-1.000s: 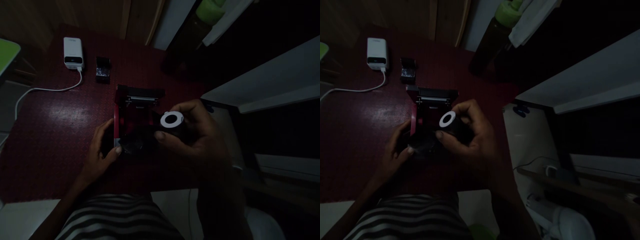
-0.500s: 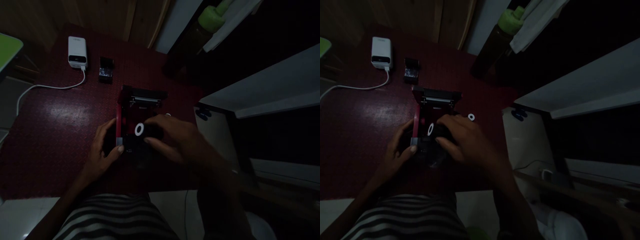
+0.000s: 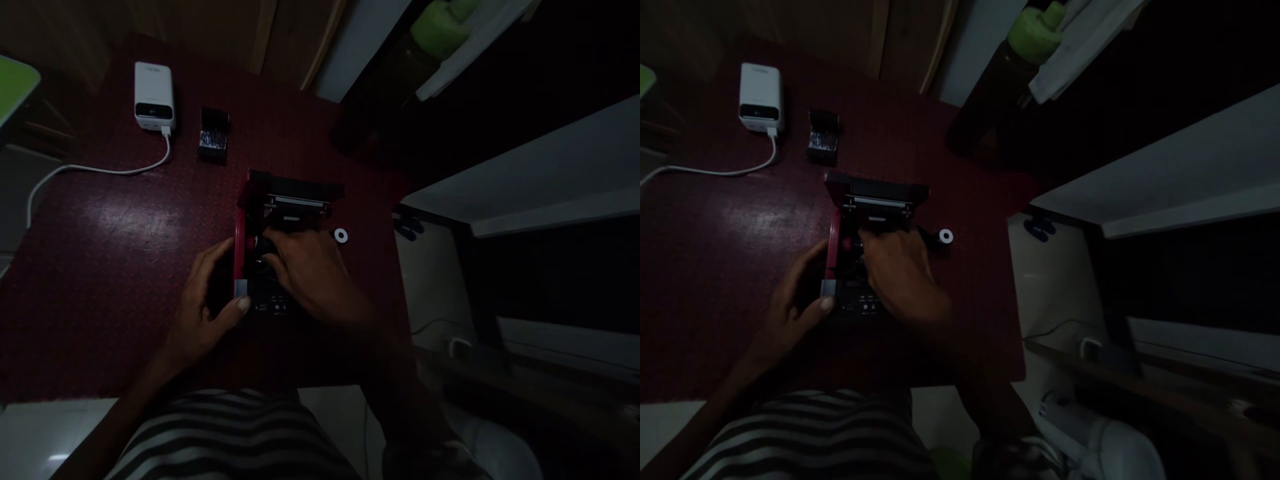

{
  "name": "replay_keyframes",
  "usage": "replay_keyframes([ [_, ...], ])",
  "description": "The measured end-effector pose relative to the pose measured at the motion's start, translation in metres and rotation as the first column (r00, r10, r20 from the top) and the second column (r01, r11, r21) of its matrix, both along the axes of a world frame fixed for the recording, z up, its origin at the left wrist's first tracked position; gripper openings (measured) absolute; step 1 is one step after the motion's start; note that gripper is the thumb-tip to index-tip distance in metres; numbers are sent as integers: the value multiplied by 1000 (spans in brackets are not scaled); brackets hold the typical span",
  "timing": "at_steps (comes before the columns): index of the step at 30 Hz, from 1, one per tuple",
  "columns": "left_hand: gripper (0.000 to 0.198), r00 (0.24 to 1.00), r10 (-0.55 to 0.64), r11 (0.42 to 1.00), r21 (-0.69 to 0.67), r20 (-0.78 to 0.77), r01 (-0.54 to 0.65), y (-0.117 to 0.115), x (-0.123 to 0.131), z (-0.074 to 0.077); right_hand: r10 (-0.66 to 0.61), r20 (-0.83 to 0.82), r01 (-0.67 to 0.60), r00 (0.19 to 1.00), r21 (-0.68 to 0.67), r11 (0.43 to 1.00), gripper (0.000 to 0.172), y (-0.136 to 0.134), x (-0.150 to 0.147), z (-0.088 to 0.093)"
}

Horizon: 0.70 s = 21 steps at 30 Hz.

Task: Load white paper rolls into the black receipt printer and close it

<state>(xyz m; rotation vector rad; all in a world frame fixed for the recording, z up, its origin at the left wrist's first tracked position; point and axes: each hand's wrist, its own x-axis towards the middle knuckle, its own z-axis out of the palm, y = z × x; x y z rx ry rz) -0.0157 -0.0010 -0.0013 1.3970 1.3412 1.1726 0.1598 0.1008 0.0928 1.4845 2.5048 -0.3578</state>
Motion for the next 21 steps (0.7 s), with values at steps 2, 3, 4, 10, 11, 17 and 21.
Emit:
replay_keyframes([
  [2,70,1000,1,1000,0,-2,-1,0,0,0,0,-22,-1,1000,-40,999,25,5,0,-2],
  [3,70,1000,3,1000,0,-5,-3,0,0,0,0,-33,-2,999,-52,999,23,7,0,-3],
  [4,70,1000,5,1000,-2,-7,-5,0,0,0,3,-42,-6,999,-62,998,22,8,0,-5],
  [10,70,1000,8,1000,-19,0,-8,1,0,-1,2,-192,-17,981,-73,997,24,8,13,-14],
  [11,71,1000,7,1000,-17,0,-7,1,0,0,10,-264,-27,965,-59,998,28,6,19,-14],
  [17,71,1000,7,998,-68,-20,-8,-1,-1,14,112,-639,-196,761,-62,979,38,-17,59,-1],
  [21,68,997,66,997,-27,-48,-67,18,1,29,157,-673,-194,723,20,981,23,-33,67,-4],
])
